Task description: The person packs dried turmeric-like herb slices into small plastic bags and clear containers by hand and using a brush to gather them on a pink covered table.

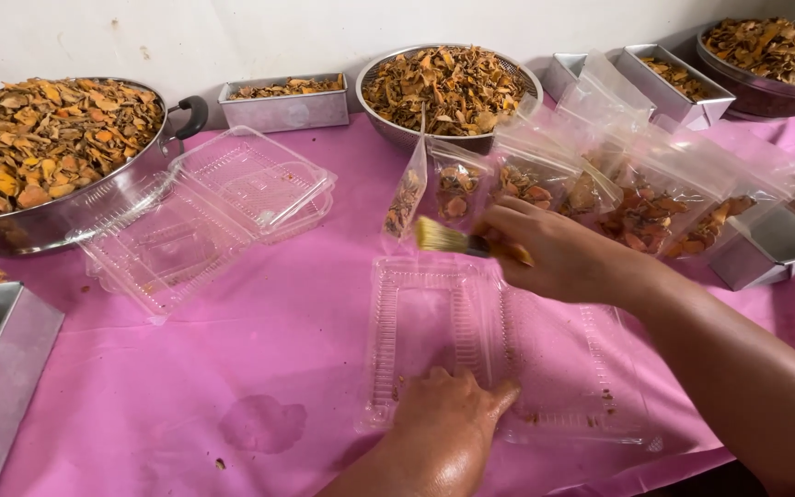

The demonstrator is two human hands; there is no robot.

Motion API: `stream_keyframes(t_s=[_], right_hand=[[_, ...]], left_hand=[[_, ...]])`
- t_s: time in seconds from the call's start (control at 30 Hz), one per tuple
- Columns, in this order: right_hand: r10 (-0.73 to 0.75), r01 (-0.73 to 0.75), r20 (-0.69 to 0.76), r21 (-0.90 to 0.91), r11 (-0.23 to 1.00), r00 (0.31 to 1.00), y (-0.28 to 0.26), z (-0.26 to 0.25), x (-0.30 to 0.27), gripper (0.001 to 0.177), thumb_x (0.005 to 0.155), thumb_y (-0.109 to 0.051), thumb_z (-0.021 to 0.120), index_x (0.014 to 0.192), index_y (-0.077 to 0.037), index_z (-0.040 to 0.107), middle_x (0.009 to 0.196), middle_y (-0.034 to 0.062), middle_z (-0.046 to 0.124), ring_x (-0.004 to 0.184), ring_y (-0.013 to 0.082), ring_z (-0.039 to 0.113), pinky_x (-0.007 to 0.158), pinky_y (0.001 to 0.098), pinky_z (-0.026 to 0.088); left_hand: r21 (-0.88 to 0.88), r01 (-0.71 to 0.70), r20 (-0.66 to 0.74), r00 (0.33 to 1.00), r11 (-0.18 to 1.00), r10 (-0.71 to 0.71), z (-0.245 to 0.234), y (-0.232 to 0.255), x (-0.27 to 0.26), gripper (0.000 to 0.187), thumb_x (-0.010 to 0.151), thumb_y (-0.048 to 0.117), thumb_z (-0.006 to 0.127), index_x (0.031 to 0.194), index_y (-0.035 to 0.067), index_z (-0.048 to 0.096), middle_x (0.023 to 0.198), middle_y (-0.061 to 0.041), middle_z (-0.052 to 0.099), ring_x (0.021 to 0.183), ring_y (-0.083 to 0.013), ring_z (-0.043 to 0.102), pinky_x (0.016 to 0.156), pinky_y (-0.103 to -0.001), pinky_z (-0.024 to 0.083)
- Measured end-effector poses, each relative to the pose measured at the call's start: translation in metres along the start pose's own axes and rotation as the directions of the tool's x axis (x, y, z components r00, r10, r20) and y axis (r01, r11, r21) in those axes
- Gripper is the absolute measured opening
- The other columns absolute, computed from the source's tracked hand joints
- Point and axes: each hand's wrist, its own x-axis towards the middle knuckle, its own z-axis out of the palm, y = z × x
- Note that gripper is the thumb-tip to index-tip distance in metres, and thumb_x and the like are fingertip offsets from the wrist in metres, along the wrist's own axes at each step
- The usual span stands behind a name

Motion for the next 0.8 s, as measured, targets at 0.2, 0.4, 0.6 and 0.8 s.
stream_keyframes(t_s=[0.2, 0.4, 0.6, 0.8], right_hand=[[0.098, -0.09, 0.104, -0.073, 0.993, 0.99, -0.016, 0.01, -0.038, 0.047, 0.086, 0.0, 0.054, 0.129, -0.017, 0.06, 0.114, -0.001, 0.064, 0.071, 0.008, 0.066, 0.06, 0.0209, 0.067], [0.178, -0.14, 0.181, -0.206, 0.969, 0.967, -0.048, 0.029, 0.02, 0.073, 0.099, -0.03, 0.053, 0.165, -0.035, 0.022, 0.118, 0.0048, 0.055, 0.092, 0.0268, 0.067, 0.081, 0.0518, 0.063], [0.322, -0.263, 0.151, -0.317, 0.911, 0.934, -0.007, 0.048, 0.082, 0.055, 0.102, -0.027, 0.049, 0.156, -0.024, 0.036, 0.152, 0.0083, 0.044, 0.115, 0.0404, 0.065, 0.074, 0.0621, 0.057], [0.338, -0.293, 0.085, -0.334, 0.896, 0.937, 0.027, 0.039, 0.075, 0.067, 0.101, -0.028, 0.05, 0.162, -0.018, 0.024, 0.171, -0.0036, 0.022, 0.144, 0.0294, 0.044, 0.106, 0.0563, 0.045]], left_hand=[[-0.005, -0.025, 0.001, 1.0, 1.0, 0.025, -0.006, 0.006, -0.009, 0.079, 0.083, 0.011, 0.074, 0.149, 0.026, 0.035, 0.117, -0.018, 0.062, 0.108, -0.0385, 0.056, 0.079, -0.051, 0.052], [0.023, -0.045, -0.093, 0.995, 0.999, 0.047, 0.009, 0.007, 0.006, 0.065, 0.083, 0.013, 0.071, 0.14, 0.033, 0.047, 0.118, -0.014, 0.063, 0.109, -0.0374, 0.056, 0.09, -0.049, 0.05], [-0.013, -0.118, -0.084, 0.99, 0.993, 0.117, 0.013, -0.005, 0.01, 0.097, 0.078, 0.016, 0.067, 0.163, 0.032, 0.024, 0.112, -0.024, 0.057, 0.107, -0.0442, 0.053, 0.085, -0.055, 0.049], [0.05, -0.19, -0.28, 0.94, 0.981, 0.196, 0.039, -0.007, 0.023, 0.082, 0.076, 0.008, 0.065, 0.153, 0.024, 0.042, 0.099, -0.026, 0.061, 0.099, -0.0486, 0.055, 0.073, -0.06, 0.052]])
